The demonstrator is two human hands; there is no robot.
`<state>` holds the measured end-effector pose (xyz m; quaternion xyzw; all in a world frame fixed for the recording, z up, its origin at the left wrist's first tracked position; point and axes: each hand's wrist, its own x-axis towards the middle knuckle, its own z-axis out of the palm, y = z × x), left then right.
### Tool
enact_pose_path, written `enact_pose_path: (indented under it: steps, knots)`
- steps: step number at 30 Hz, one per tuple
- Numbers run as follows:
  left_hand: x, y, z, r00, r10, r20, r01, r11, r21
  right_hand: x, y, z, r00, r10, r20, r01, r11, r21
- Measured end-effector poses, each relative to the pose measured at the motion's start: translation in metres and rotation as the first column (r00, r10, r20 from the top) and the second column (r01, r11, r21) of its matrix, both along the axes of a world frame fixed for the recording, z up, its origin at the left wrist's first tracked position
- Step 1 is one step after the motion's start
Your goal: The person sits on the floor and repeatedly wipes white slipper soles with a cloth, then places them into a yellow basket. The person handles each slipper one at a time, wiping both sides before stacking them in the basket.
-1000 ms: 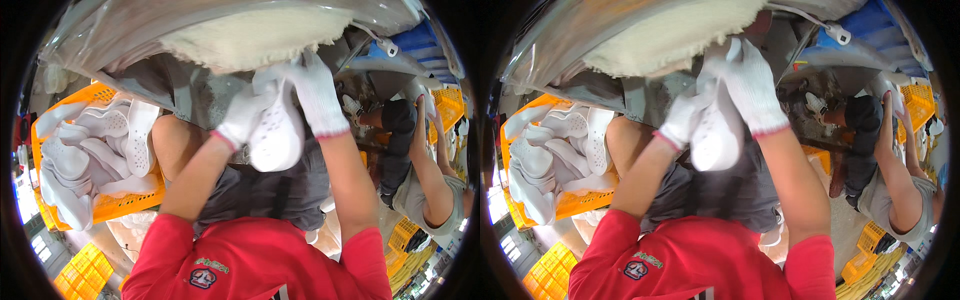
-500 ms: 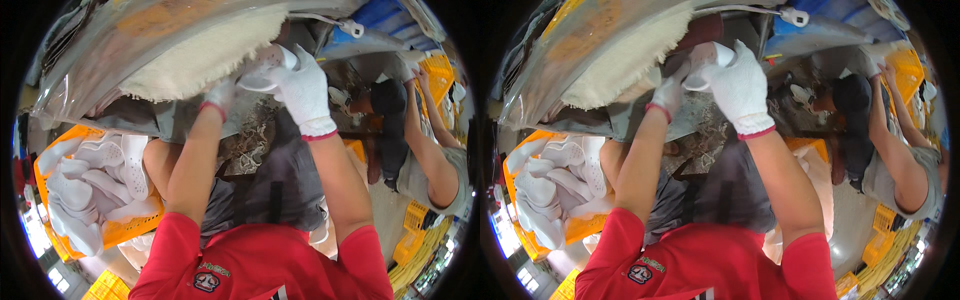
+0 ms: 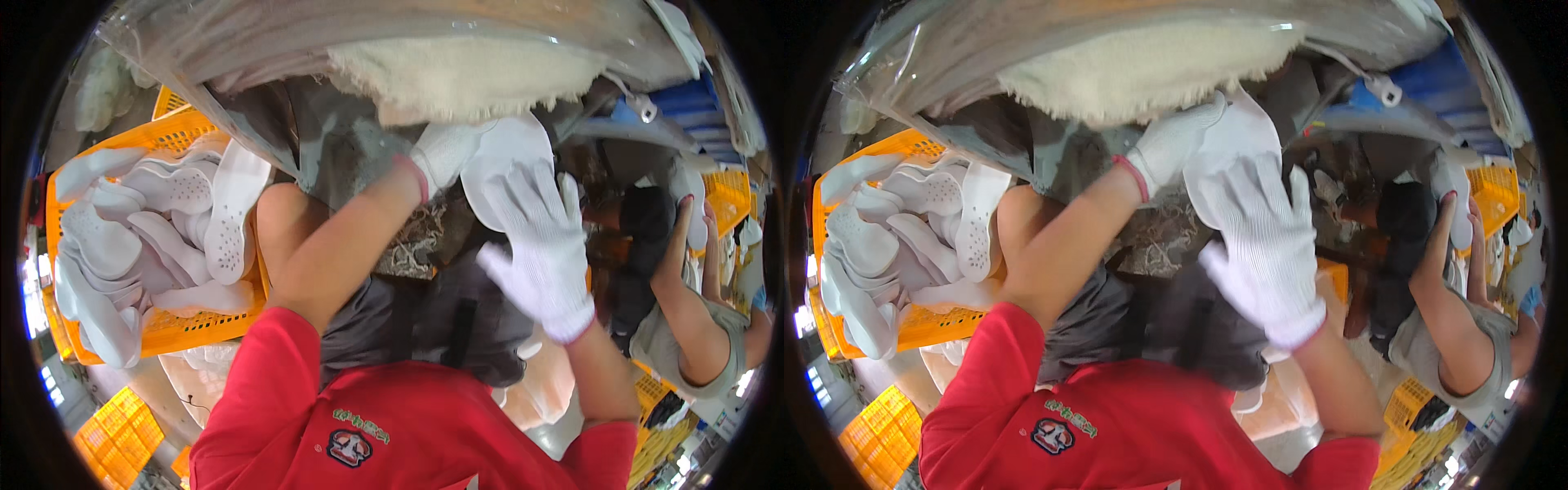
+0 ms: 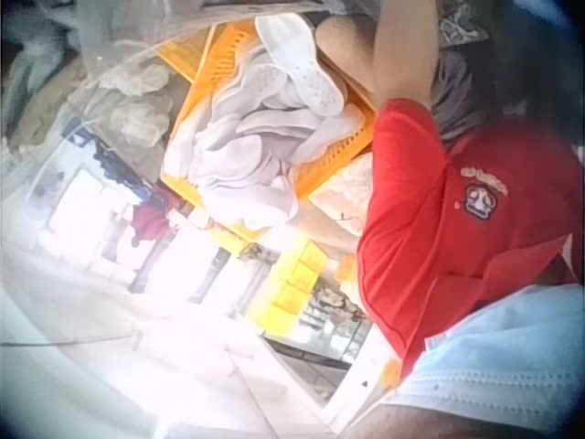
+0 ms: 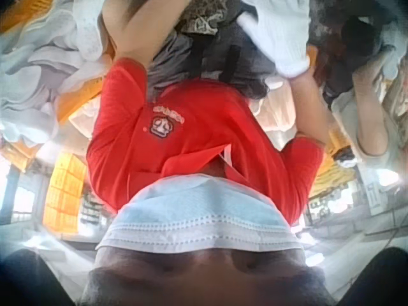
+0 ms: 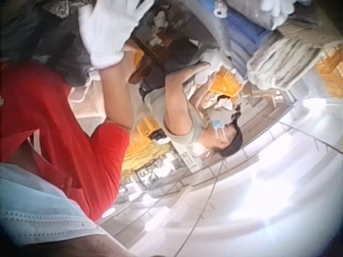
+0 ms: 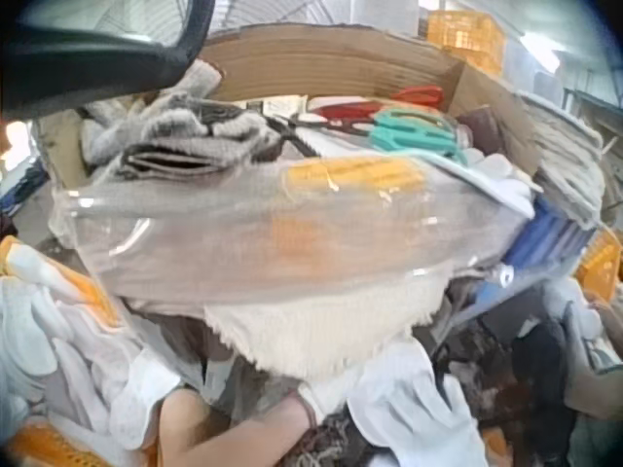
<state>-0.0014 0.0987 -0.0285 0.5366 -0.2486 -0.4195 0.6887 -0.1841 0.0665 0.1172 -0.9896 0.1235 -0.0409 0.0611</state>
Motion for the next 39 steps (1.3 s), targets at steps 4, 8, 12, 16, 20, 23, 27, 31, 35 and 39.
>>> enact_pose_path:
  steps: [4,8,12,16,20,23,27,31,35,39]
  knots:
    - [-0.013,0.044,0.004,0.689,-0.188,-0.7,0.025,0.971,-0.237,-0.016,0.005,-0.037,0.984,0.073,0.164,-0.073,0.997,-0.004]
    - [-0.011,0.064,0.001,0.493,-0.153,-0.856,-0.197,0.939,-0.281,0.019,0.048,-0.051,0.91,0.211,0.357,-0.166,0.974,-0.152]
    - [0.028,0.039,0.0,0.617,0.309,-0.724,-0.456,0.89,-0.008,0.082,0.035,-0.064,0.927,0.039,0.373,0.003,0.994,-0.112]
    - [0.032,0.046,0.007,0.864,0.321,-0.389,-0.253,0.943,0.217,0.07,0.04,-0.055,0.93,-0.074,0.36,0.066,0.997,0.033]
    - [0.002,0.055,-0.014,0.962,0.254,-0.099,-0.242,0.963,0.119,0.069,0.039,-0.067,0.906,-0.143,0.399,0.125,0.99,0.071]
    - [-0.013,0.04,-0.041,0.771,0.507,0.384,-0.564,0.825,0.042,0.093,0.037,-0.053,0.956,-0.173,0.238,0.193,0.979,-0.066]
    - [-0.012,0.039,-0.056,0.739,0.099,-0.666,-0.288,0.94,-0.18,0.099,0.027,-0.034,0.985,-0.165,0.043,0.125,0.871,0.474]
    - [0.019,0.036,-0.04,0.797,0.086,-0.598,-0.076,0.996,0.042,0.062,0.048,-0.008,0.97,-0.221,-0.105,0.193,0.429,0.882]
    - [0.046,0.026,-0.022,0.764,0.184,-0.619,-0.349,0.924,-0.156,0.112,0.023,-0.017,0.964,-0.082,-0.254,0.265,0.391,0.882]
    - [0.025,0.04,-0.025,0.855,0.166,-0.491,-0.33,0.905,-0.27,0.068,0.058,-0.024,0.992,-0.101,-0.078,0.122,0.568,0.814]
